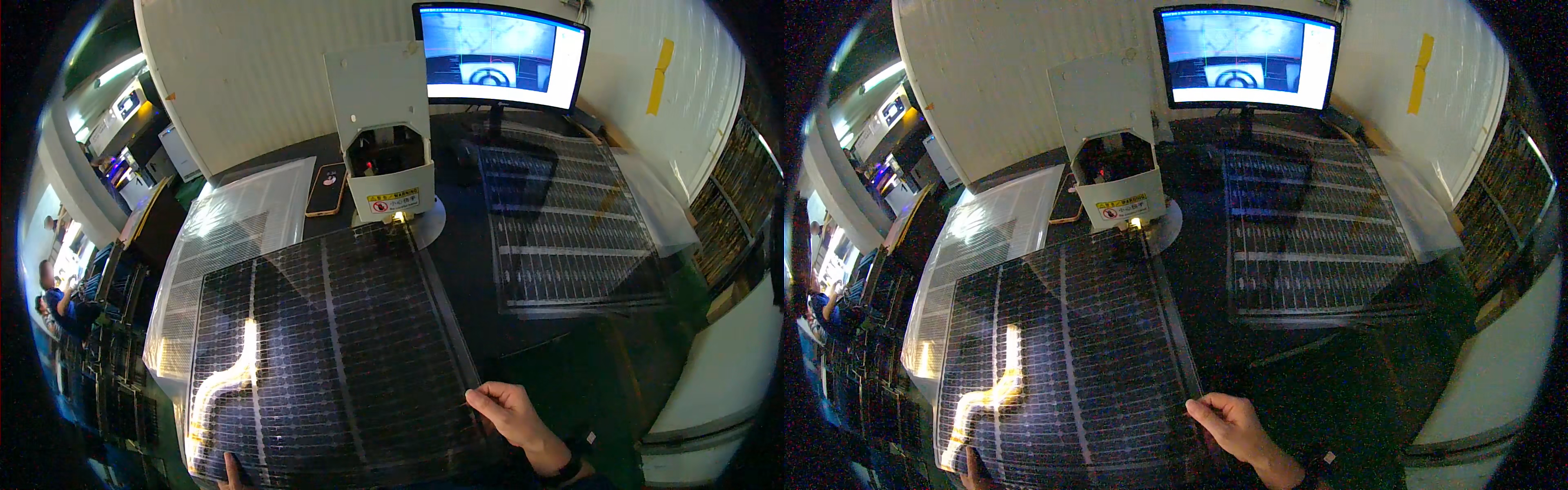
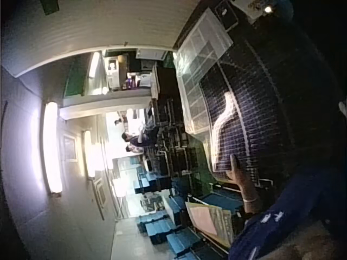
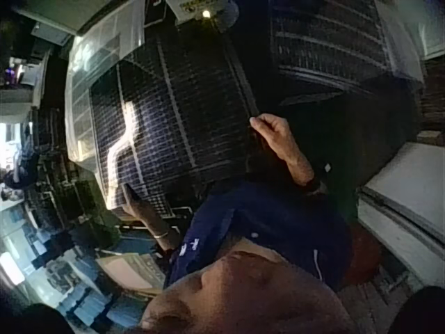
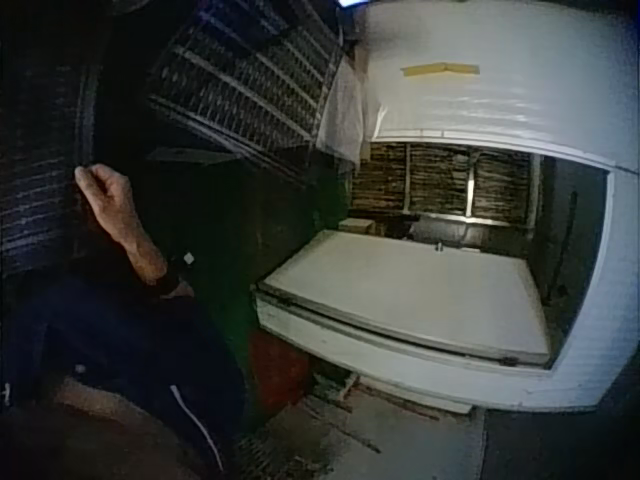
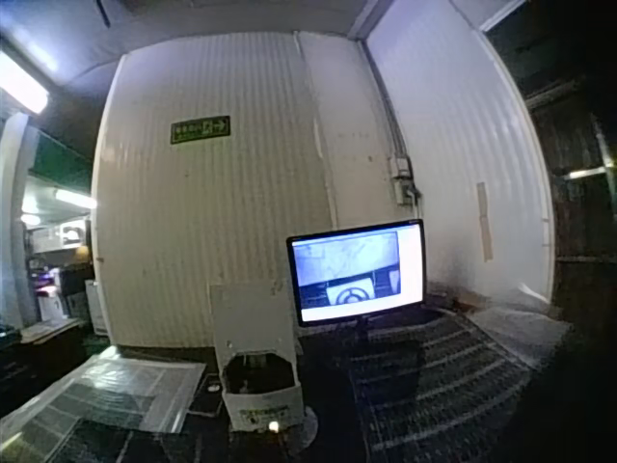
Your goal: Inspecting and organizing large solar cell array sheets using an inspection machine.
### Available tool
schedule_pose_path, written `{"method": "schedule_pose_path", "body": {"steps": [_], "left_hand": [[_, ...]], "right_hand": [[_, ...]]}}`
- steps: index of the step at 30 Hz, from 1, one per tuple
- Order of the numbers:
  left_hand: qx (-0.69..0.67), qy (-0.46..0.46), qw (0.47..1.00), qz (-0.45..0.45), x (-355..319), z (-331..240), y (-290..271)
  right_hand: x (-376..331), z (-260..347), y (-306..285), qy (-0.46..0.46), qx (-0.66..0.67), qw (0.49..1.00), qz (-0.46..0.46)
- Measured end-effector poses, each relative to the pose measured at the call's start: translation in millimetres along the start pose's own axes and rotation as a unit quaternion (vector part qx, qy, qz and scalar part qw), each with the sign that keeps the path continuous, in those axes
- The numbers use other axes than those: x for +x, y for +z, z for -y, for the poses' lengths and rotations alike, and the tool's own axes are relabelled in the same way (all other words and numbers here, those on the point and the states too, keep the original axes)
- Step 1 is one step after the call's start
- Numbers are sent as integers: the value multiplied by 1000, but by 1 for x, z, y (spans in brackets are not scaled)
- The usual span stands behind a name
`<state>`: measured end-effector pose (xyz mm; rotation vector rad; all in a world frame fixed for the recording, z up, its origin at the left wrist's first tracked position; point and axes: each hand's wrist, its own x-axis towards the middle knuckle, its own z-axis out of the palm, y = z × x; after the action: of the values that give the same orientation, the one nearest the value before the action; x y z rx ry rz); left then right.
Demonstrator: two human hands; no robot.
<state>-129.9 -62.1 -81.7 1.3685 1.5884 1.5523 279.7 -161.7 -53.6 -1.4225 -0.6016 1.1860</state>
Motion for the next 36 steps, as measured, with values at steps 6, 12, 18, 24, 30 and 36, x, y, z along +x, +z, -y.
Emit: {"method": "schedule_pose_path", "body": {"steps": [6,12,18,24,30,36], "left_hand": [[84,42,996,-4,-2,-1,3],[154,56,986,-17,-2,5,0],[45,-21,997,-50,1,7,2],[118,35,992,-19,-1,7,0],[186,68,980,-24,-1,13,-2],[163,83,983,-29,0,9,0]], "right_hand": [[3,-6,-3,-11,-22,1000,6],[3,-4,-3,-4,-21,1000,6],[4,-1,0,-8,-5,1000,-3],[5,-4,-1,-19,-12,1000,-6],[5,-3,-2,8,7,1000,7],[6,-1,-2,39,-22,999,5]]}}
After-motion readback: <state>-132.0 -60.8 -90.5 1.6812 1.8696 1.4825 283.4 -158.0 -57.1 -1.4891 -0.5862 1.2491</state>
